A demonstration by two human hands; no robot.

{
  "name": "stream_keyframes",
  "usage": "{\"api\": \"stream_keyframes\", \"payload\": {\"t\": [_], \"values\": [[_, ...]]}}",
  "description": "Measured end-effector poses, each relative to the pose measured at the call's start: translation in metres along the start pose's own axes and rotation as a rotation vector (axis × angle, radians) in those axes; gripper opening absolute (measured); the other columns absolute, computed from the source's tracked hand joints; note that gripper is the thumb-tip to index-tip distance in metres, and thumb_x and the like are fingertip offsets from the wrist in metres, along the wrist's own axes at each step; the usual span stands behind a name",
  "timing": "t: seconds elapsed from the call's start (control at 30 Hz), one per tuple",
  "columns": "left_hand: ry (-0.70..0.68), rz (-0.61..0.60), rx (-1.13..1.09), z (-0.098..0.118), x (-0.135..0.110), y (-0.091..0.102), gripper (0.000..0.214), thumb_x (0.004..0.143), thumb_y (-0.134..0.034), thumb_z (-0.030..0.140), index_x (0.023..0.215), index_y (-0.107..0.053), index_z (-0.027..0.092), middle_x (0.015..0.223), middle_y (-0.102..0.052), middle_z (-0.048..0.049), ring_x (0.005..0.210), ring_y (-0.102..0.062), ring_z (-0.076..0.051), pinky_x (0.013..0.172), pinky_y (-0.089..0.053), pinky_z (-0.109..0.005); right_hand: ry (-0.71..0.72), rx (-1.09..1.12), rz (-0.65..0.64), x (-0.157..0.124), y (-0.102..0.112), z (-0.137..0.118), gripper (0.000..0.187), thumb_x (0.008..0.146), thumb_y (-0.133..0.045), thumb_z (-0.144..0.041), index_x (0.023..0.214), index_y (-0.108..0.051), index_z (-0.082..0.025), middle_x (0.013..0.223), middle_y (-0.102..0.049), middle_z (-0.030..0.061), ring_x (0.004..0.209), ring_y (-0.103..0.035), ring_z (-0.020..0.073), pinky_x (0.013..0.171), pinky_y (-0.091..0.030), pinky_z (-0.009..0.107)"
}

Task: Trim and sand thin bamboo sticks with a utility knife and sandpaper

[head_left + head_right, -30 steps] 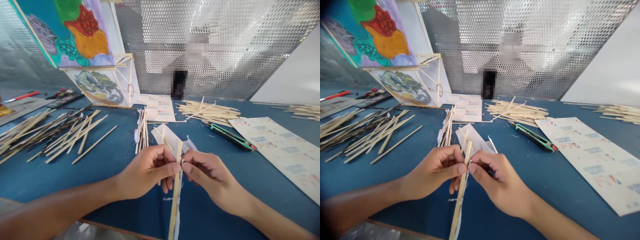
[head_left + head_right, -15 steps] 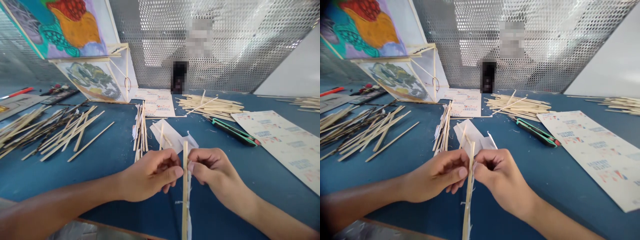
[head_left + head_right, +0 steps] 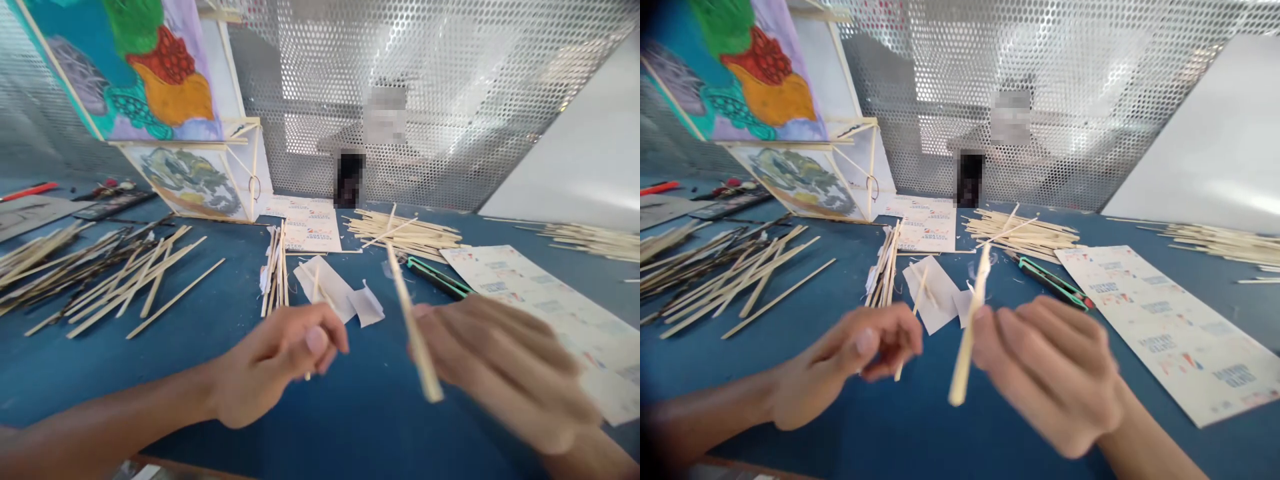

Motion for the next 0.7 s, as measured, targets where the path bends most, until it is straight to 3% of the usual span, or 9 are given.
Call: {"api": "stream_keyframes", "payload": {"t": [0.03, 0.1, 0.17, 0.27, 0.5, 0.6, 0.7], "values": [[0.108, -0.14, -0.097, -0.001, 0.0, -0.009, 0.06, 0.098, -0.035, 0.073, 0.101, -0.06, 0.019, 0.074, -0.055, -0.0004, 0.055, -0.045, -0.011, 0.051, -0.035, -0.023, 0.103, -0.074, 0.014, -0.001, -0.004, -0.007, 0.028, 0.085, -0.079, -0.023, 0.11, -0.077, -0.034, 0.082, -0.077, 0.0021, 0.064, -0.067, 0.0227, 0.052, -0.047, 0.039], [0.265, -0.285, -0.246, -0.002, -0.003, -0.025, 0.064, 0.093, -0.041, 0.08, 0.096, -0.059, 0.018, 0.073, -0.058, -0.0006, 0.051, -0.049, -0.008, 0.049, -0.037, -0.02, 0.438, -0.27, -0.012, -0.003, -0.017, -0.023, 0.028, 0.087, -0.077, -0.023, 0.114, -0.077, -0.03, 0.086, -0.078, 0.0035, 0.065, -0.068, 0.0222, 0.051, -0.049, 0.038], [0.365, -0.318, -0.364, -0.005, -0.006, -0.038, 0.058, 0.092, -0.051, 0.075, 0.089, -0.057, 0.018, 0.066, -0.056, 0.0023, 0.045, -0.046, -0.006, 0.046, -0.038, -0.018, 0.771, -0.405, -0.082, -0.005, -0.032, -0.036, 0.02, 0.09, -0.074, -0.024, 0.109, -0.078, -0.021, 0.085, -0.077, 0.0067, 0.064, -0.068, 0.0208, 0.048, -0.049, 0.037], [0.421, -0.305, -0.506, -0.009, -0.009, -0.046, 0.05, 0.094, -0.056, 0.067, 0.084, -0.056, 0.019, 0.055, -0.053, 0.0049, 0.04, -0.043, -0.007, 0.043, -0.038, -0.017, 0.957, -0.478, -0.174, -0.003, -0.042, -0.039, 0.011, 0.09, -0.074, -0.024, 0.093, -0.081, -0.016, 0.08, -0.076, 0.0087, 0.06, -0.066, 0.0201, 0.044, -0.05, 0.036], [0.477, -0.31, -0.44, -0.017, -0.007, -0.04, 0.052, 0.092, -0.059, 0.067, 0.074, -0.053, 0.019, 0.052, -0.048, 0.0055, 0.041, -0.041, -0.006, 0.043, -0.038, -0.016, 0.931, -0.489, -0.178, -0.009, -0.046, -0.032, 0.014, 0.093, -0.068, -0.019, 0.087, -0.08, -0.018, 0.077, -0.077, 0.0067, 0.06, -0.067, 0.0182, 0.051, -0.06, 0.032], [0.515, -0.308, -0.395, -0.02, -0.007, -0.04, 0.046, 0.092, -0.063, 0.06, 0.074, -0.053, 0.019, 0.053, -0.049, 0.0057, 0.042, -0.042, -0.006, 0.045, -0.04, -0.015, 0.72, -0.4, -0.194, -0.012, -0.048, -0.03, 0.01, 0.094, -0.068, -0.017, 0.096, -0.077, -0.014, 0.078, -0.077, 0.0084, 0.065, -0.071, 0.0209, 0.06, -0.064, 0.035], [0.487, -0.299, -0.395, -0.023, -0.006, -0.039, 0.045, 0.094, -0.061, 0.06, 0.075, -0.053, 0.019, 0.053, -0.049, 0.0059, 0.043, -0.044, -0.006, 0.047, -0.042, -0.014, 0.495, -0.307, -0.122, -0.009, -0.049, -0.022, 0.012, 0.096, -0.064, -0.016, 0.105, -0.07, -0.018, 0.076, -0.077, 0.0042, 0.062, -0.071, 0.019, 0.06, -0.063, 0.035]]}}
Point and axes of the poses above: each hand's wrist, its own x-axis towards the middle knuckle, its own y-axis out of the back of the hand, z = x × y, the point moved 3 cm from there along x, towards the middle knuckle
